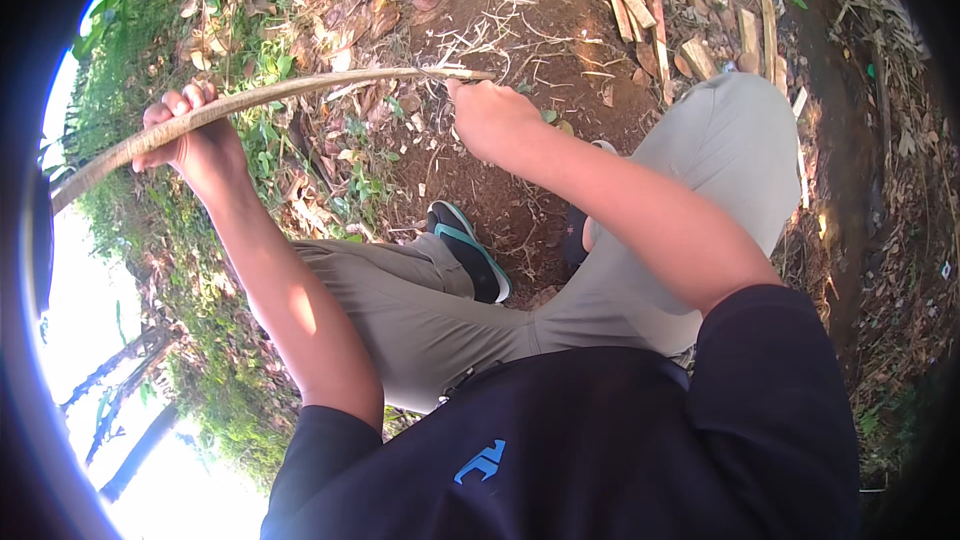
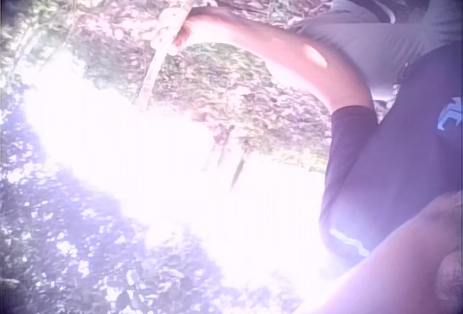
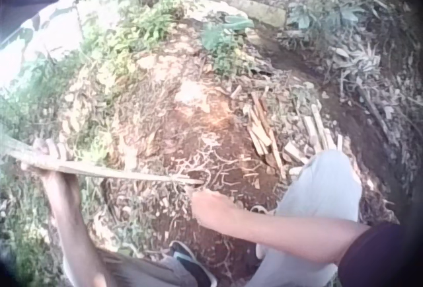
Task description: The person sits cross-legged on the ground and uses a knife to shave and carve a long piece of wood held in their left hand. They repeatedly scrape the surface of the wood, removing thin strips and shaping the piece.
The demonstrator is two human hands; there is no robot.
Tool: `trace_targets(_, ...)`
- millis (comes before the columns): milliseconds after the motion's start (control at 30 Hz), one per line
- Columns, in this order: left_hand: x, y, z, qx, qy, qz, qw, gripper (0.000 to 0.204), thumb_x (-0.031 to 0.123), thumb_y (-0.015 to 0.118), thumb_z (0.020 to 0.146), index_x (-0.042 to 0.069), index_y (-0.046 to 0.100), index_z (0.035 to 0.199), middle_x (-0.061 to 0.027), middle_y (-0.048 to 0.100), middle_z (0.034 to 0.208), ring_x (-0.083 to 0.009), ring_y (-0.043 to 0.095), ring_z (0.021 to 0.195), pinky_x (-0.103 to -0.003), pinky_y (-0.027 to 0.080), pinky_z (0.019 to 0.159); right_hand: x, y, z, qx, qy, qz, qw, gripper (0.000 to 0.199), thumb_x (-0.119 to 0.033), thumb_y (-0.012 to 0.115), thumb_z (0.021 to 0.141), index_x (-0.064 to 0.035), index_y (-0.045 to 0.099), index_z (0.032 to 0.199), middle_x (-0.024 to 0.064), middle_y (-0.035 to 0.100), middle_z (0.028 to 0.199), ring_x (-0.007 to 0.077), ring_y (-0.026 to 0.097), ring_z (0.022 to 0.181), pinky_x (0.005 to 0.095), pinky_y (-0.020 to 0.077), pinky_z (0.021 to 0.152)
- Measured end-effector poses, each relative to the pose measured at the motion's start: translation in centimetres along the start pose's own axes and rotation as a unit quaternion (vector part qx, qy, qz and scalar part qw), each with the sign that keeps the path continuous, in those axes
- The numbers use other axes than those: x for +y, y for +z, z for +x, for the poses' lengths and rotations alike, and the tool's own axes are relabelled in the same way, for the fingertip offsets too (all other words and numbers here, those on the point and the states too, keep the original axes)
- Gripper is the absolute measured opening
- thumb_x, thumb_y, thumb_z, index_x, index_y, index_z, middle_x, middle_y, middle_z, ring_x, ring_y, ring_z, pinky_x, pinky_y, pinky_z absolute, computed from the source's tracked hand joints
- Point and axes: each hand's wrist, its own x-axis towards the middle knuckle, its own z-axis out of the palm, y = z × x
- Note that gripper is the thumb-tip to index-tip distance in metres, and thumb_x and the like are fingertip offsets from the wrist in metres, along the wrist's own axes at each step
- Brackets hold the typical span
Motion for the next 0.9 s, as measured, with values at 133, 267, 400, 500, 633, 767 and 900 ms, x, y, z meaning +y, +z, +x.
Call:
trace_targets(133,0.0,1.9,0.1,0.052,-0.018,-0.013,0.998,0.076,0.088,0.041,0.064,0.014,0.050,0.075,-0.0014,0.050,0.066,-0.0179,0.049,0.064,-0.033,0.043,0.065,-0.4,-1.5,-0.3,0.006,-0.004,0.034,0.999,0.038,-0.016,0.040,0.098,-0.0035,0.048,0.133,0.0242,0.067,0.088,0.0421,0.066,0.085,0.0532,0.0530,0.075)
trace_targets(267,1.5,3.5,-0.6,0.096,-0.036,-0.027,0.994,0.088,0.091,0.009,0.077,0.011,0.044,0.063,-0.0053,0.043,0.055,-0.0191,0.041,0.051,-0.031,0.036,0.050,-1.5,-1.2,-1.5,0.056,0.020,0.086,0.994,0.031,-0.022,0.039,0.100,-0.0026,0.054,0.119,0.0240,0.067,0.086,0.0434,0.066,0.084,0.0537,0.0522,0.075)
trace_targets(400,1.3,2.3,-0.9,0.140,0.008,-0.043,0.989,0.081,0.081,0.014,0.085,0.011,0.043,0.057,-0.0055,0.042,0.050,-0.0192,0.039,0.044,-0.030,0.033,0.041,-1.9,0.2,-0.7,0.042,0.053,0.083,0.994,0.034,-0.026,0.039,0.101,0.0029,0.058,0.100,0.0269,0.067,0.086,0.0435,0.067,0.083,0.0530,0.0528,0.075)
trace_targets(500,1.3,1.1,-1.1,0.139,0.010,-0.067,0.988,0.073,0.075,0.018,0.086,0.013,0.043,0.058,-0.0046,0.042,0.049,-0.0187,0.038,0.043,-0.029,0.033,0.042,-1.3,0.7,-0.2,0.023,0.047,0.068,0.996,0.037,-0.025,0.041,0.100,0.0039,0.063,0.093,0.0258,0.068,0.087,0.0415,0.068,0.085,0.0509,0.0539,0.075)
trace_targets(633,1.3,1.2,-1.3,0.129,0.008,-0.081,0.988,0.071,0.073,0.018,0.087,0.013,0.043,0.058,-0.0044,0.043,0.050,-0.0187,0.039,0.043,-0.029,0.034,0.043,-2.4,0.2,0.0,0.026,0.028,0.065,0.997,0.043,-0.029,0.042,0.099,0.0012,0.070,0.085,0.0215,0.070,0.085,0.0373,0.070,0.085,0.0480,0.0555,0.074)
trace_targets(767,1.3,1.4,-1.5,0.133,0.010,-0.072,0.988,0.072,0.074,0.018,0.086,0.013,0.044,0.058,-0.0044,0.044,0.050,-0.0188,0.042,0.044,-0.030,0.035,0.043,-2.1,-0.7,0.6,-0.001,0.099,0.082,0.992,0.055,-0.038,0.035,0.102,-0.0003,0.071,0.083,0.0206,0.070,0.083,0.0359,0.070,0.082,0.0484,0.0551,0.075)
trace_targets(900,1.2,-0.3,-1.4,0.112,0.020,-0.069,0.991,0.076,0.076,0.017,0.085,0.012,0.048,0.060,-0.0052,0.048,0.051,-0.0196,0.045,0.045,-0.030,0.037,0.043,-2.7,-1.3,0.3,0.019,0.078,0.061,0.995,0.064,-0.044,0.032,0.102,0.0028,0.069,0.078,0.0254,0.068,0.080,0.0415,0.068,0.080,0.0494,0.0532,0.077)
